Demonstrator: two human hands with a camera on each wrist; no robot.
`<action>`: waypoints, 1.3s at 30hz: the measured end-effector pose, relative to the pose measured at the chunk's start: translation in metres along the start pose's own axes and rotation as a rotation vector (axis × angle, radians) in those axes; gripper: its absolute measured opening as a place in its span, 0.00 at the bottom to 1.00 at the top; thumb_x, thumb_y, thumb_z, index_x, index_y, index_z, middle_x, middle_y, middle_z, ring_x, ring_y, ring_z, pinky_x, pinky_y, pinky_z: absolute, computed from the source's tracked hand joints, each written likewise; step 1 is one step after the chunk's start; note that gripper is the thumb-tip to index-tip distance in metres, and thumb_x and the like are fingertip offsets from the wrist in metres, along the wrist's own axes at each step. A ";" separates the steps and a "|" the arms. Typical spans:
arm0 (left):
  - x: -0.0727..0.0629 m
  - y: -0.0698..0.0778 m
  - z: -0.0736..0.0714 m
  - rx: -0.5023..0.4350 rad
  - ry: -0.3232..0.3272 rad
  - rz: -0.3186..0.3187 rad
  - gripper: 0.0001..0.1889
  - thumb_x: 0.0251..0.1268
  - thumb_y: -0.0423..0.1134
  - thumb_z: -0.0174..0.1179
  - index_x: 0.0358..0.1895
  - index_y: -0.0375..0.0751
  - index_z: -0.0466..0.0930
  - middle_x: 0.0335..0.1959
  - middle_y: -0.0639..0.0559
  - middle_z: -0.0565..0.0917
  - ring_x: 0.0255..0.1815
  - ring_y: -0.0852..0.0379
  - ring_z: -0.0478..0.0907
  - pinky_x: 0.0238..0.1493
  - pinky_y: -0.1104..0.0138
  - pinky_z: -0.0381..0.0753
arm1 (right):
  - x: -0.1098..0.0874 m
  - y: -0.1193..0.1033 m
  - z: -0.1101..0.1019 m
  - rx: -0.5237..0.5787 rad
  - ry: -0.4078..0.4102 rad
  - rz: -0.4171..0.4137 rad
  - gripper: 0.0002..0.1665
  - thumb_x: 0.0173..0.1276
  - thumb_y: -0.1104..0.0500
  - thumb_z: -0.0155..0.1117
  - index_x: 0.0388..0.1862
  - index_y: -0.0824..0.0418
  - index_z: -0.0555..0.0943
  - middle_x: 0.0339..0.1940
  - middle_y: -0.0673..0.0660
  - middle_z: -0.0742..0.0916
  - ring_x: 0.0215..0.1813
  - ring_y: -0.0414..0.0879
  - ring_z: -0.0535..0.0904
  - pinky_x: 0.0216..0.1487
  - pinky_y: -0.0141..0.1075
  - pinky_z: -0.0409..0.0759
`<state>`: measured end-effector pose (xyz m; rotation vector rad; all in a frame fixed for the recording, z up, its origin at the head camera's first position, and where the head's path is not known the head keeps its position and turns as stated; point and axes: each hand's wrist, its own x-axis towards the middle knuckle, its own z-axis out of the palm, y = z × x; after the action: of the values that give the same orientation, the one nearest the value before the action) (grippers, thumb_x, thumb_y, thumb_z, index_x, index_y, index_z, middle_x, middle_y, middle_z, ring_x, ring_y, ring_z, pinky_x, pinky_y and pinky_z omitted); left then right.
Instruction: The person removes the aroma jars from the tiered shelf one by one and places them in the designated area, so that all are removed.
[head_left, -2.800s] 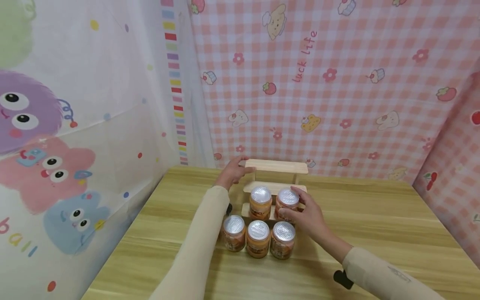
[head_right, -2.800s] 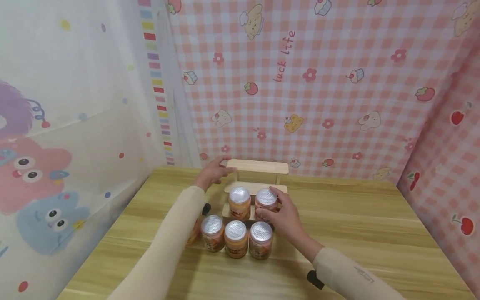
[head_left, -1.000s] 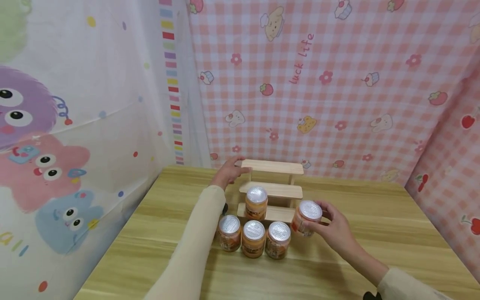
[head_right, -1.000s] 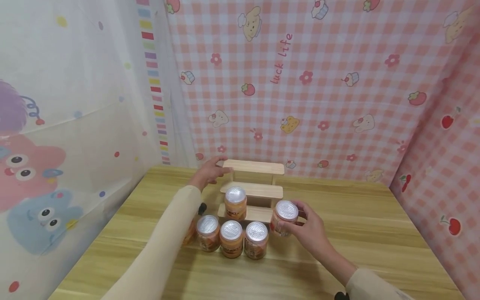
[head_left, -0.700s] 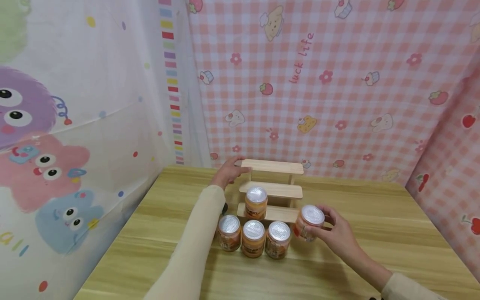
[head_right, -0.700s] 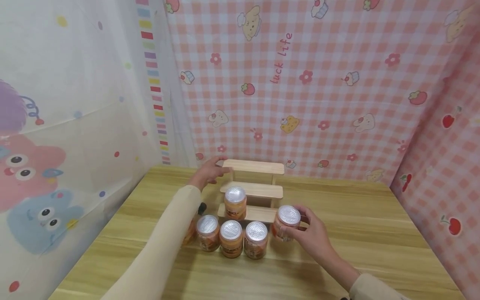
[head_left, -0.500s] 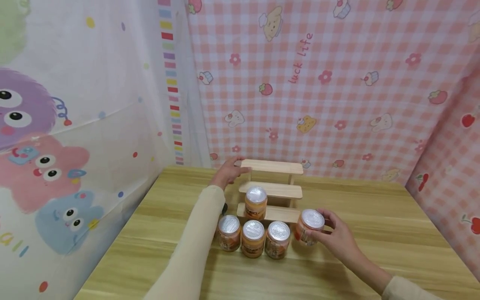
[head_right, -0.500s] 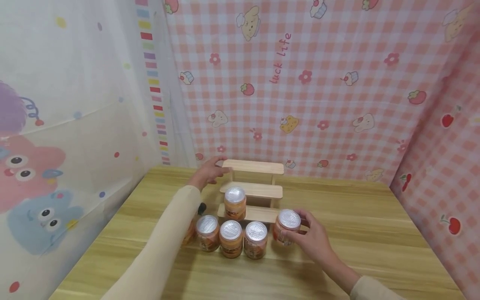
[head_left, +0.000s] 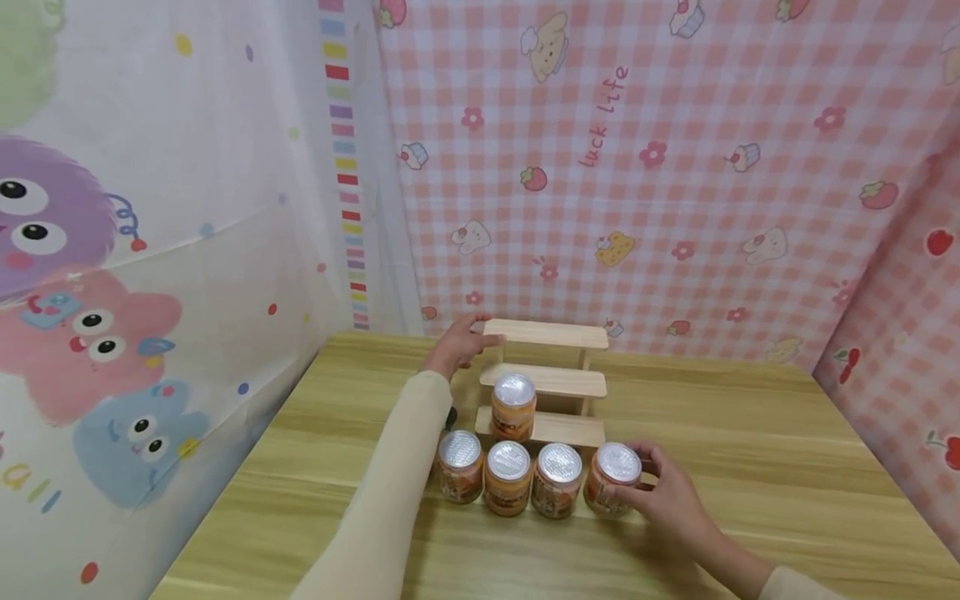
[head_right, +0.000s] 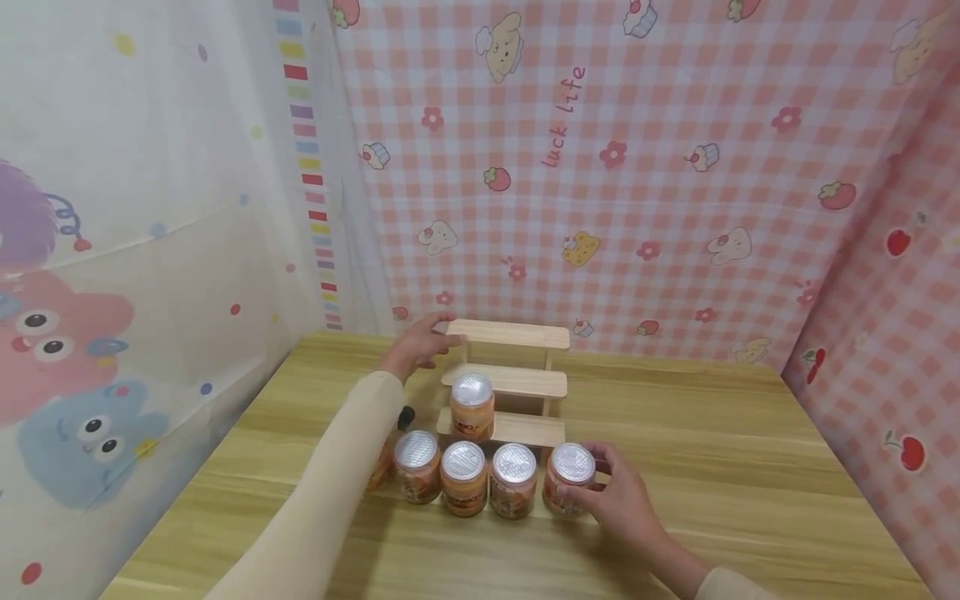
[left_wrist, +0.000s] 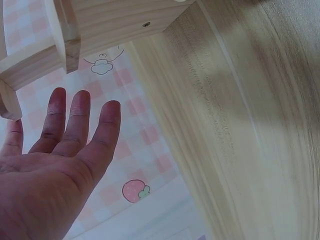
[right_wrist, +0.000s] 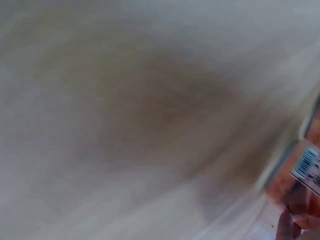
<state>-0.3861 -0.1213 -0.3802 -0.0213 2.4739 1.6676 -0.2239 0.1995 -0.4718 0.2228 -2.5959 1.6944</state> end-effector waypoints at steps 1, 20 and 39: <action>0.000 0.000 0.000 0.000 -0.001 0.000 0.35 0.65 0.47 0.67 0.73 0.48 0.64 0.66 0.40 0.71 0.61 0.39 0.72 0.58 0.45 0.72 | 0.000 0.001 0.001 -0.003 -0.001 -0.001 0.44 0.52 0.61 0.82 0.63 0.72 0.69 0.58 0.67 0.78 0.61 0.61 0.74 0.51 0.33 0.81; 0.002 -0.002 0.000 -0.007 -0.001 -0.003 0.34 0.66 0.46 0.66 0.73 0.47 0.64 0.65 0.40 0.71 0.60 0.40 0.72 0.59 0.43 0.71 | 0.011 -0.021 -0.001 -0.087 0.017 -0.087 0.44 0.64 0.51 0.73 0.72 0.66 0.64 0.67 0.68 0.74 0.67 0.60 0.70 0.64 0.54 0.71; 0.002 -0.002 -0.001 -0.015 -0.002 -0.019 0.34 0.65 0.47 0.67 0.73 0.49 0.65 0.64 0.39 0.72 0.61 0.40 0.72 0.59 0.44 0.71 | 0.050 -0.072 0.030 0.044 -0.011 -0.064 0.45 0.62 0.54 0.75 0.73 0.63 0.64 0.70 0.65 0.72 0.69 0.60 0.68 0.68 0.54 0.67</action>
<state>-0.3882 -0.1226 -0.3823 -0.0448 2.4525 1.6779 -0.2616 0.1388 -0.4130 0.3143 -2.5315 1.7356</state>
